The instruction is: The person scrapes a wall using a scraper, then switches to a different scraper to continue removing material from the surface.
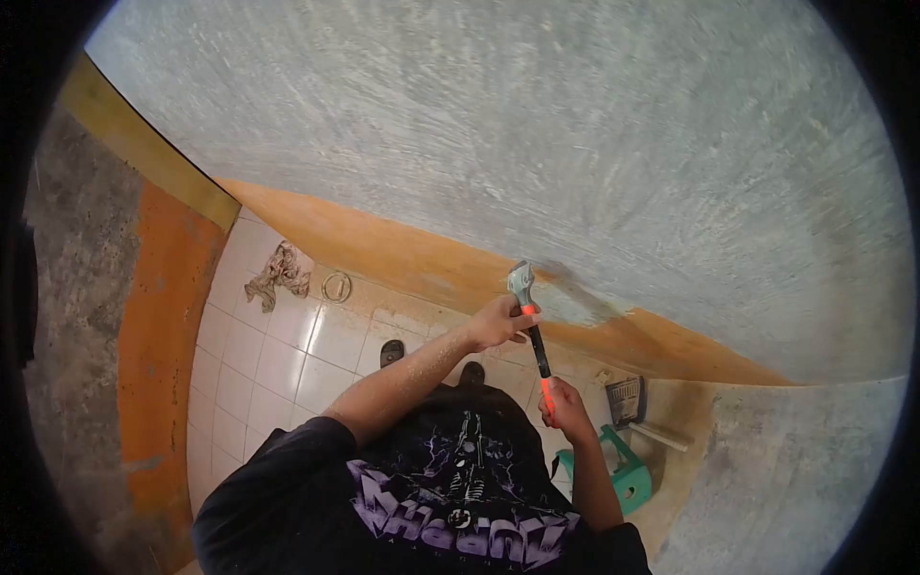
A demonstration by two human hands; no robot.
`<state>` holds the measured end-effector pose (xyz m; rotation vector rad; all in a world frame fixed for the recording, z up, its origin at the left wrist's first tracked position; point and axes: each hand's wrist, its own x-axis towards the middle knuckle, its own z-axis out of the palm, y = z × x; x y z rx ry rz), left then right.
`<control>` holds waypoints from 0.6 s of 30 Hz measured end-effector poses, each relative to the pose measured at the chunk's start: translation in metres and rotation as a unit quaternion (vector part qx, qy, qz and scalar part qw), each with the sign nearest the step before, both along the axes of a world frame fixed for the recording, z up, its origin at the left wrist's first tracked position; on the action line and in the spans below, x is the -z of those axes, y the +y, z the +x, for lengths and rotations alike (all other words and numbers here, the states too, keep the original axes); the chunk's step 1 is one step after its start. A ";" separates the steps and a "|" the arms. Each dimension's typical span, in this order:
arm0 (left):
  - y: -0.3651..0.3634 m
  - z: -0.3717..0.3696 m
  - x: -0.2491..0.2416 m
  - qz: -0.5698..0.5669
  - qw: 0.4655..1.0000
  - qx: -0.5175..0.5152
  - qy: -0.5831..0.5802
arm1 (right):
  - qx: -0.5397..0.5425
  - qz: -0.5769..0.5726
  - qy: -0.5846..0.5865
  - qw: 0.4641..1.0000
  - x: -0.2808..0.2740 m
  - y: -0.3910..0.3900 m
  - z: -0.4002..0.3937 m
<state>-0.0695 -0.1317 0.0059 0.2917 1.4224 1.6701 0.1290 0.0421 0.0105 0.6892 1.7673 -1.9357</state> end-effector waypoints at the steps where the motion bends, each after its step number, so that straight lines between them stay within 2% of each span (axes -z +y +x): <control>1: 0.010 0.000 0.002 0.000 1.000 -0.010 0.003 | -0.005 0.017 0.012 1.000 -0.001 0.007 -0.003; 6: 0.038 0.009 -0.004 -0.023 0.998 -0.053 0.009 | -0.009 0.064 0.013 0.998 -0.006 0.037 -0.007; 9: 0.048 0.010 -0.006 -0.021 0.999 -0.028 0.041 | 0.023 0.117 0.035 0.992 0.005 0.049 -0.003; 12: 0.055 0.013 -0.006 -0.017 1.000 -0.018 0.018 | 0.030 0.160 0.048 0.986 0.009 0.061 0.000; 14: 0.063 0.012 0.009 -0.034 0.999 0.003 0.021 | 0.035 0.174 0.056 0.983 0.013 0.069 0.007; 18: 0.071 0.014 0.003 -0.056 0.996 0.039 0.052 | 0.027 0.189 0.057 0.980 0.025 0.086 0.017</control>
